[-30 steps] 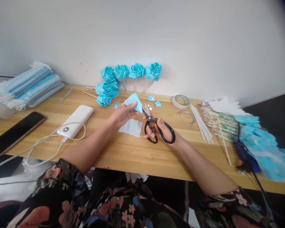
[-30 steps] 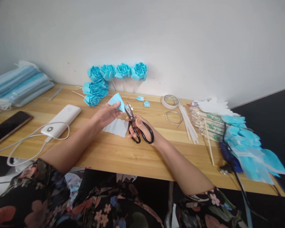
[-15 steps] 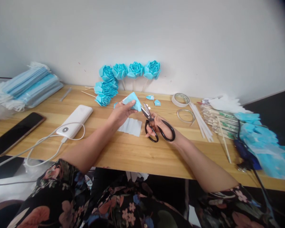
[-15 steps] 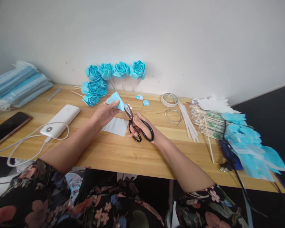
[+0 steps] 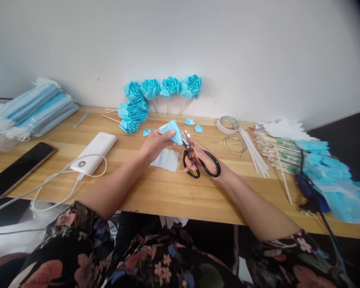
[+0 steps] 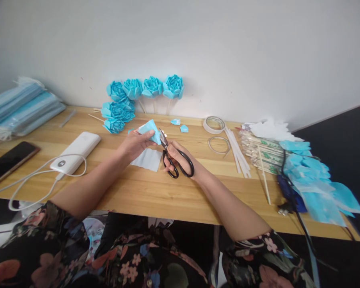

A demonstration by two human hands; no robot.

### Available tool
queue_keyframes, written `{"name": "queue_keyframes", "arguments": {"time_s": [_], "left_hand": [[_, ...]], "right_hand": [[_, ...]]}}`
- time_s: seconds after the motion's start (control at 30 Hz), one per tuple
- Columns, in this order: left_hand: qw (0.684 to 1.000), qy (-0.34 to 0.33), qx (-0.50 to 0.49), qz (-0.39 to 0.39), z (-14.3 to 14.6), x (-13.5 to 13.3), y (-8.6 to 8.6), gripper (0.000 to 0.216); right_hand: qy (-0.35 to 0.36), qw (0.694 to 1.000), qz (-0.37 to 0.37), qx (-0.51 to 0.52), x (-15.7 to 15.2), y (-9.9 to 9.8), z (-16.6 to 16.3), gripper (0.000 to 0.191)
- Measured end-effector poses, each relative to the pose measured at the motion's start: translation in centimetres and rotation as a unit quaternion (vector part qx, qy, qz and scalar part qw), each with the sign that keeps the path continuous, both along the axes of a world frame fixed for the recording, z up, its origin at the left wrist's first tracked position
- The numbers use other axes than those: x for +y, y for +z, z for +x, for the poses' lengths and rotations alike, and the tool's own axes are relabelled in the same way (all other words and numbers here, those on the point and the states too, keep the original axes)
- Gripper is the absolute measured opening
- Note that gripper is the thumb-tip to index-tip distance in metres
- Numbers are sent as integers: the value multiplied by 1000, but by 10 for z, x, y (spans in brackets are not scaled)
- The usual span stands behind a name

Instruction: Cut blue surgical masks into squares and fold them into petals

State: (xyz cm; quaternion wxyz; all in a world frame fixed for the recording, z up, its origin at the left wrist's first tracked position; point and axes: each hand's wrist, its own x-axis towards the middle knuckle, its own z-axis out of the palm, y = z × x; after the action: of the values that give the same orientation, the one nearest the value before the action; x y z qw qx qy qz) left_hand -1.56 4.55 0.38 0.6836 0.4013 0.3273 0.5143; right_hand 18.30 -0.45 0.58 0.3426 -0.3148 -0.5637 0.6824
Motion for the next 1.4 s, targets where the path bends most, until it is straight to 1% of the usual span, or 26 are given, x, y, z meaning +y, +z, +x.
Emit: {"name": "queue_keyframes", "arguments": {"time_s": [0.2, 0.33, 0.4, 0.6, 0.77, 0.9, 1.2, 1.4], "left_hand": [[1000, 14, 7, -2, -1, 0, -2, 43], [1000, 24, 10, -5, -1, 1, -2, 42], [1000, 20, 11, -5, 0, 0, -2, 43], [1000, -1, 3, -6, 4, -2, -2, 46], [1000, -5, 4, -9, 4, -3, -3, 45], [1000, 5, -7, -20, 4, -2, -3, 43], [1000, -16, -9, -9, 3, -1, 0, 43], [1000, -14, 1, -13, 1, 0, -1, 42]], "right_hand": [[0, 1000, 18, -14, 1, 0, 1, 73], [2, 1000, 28, -8, 0, 0, 1, 65], [1, 1000, 30, -9, -1, 1, 1, 63], [-19, 999, 22, -16, -1, 3, -2, 71], [-44, 999, 12, -7, -1, 3, -4, 66], [-67, 998, 8, 14, -2, 3, -7, 68], [-83, 996, 8, 27, -4, 4, -10, 69], [-89, 996, 15, 21, -5, 5, -9, 66]]}}
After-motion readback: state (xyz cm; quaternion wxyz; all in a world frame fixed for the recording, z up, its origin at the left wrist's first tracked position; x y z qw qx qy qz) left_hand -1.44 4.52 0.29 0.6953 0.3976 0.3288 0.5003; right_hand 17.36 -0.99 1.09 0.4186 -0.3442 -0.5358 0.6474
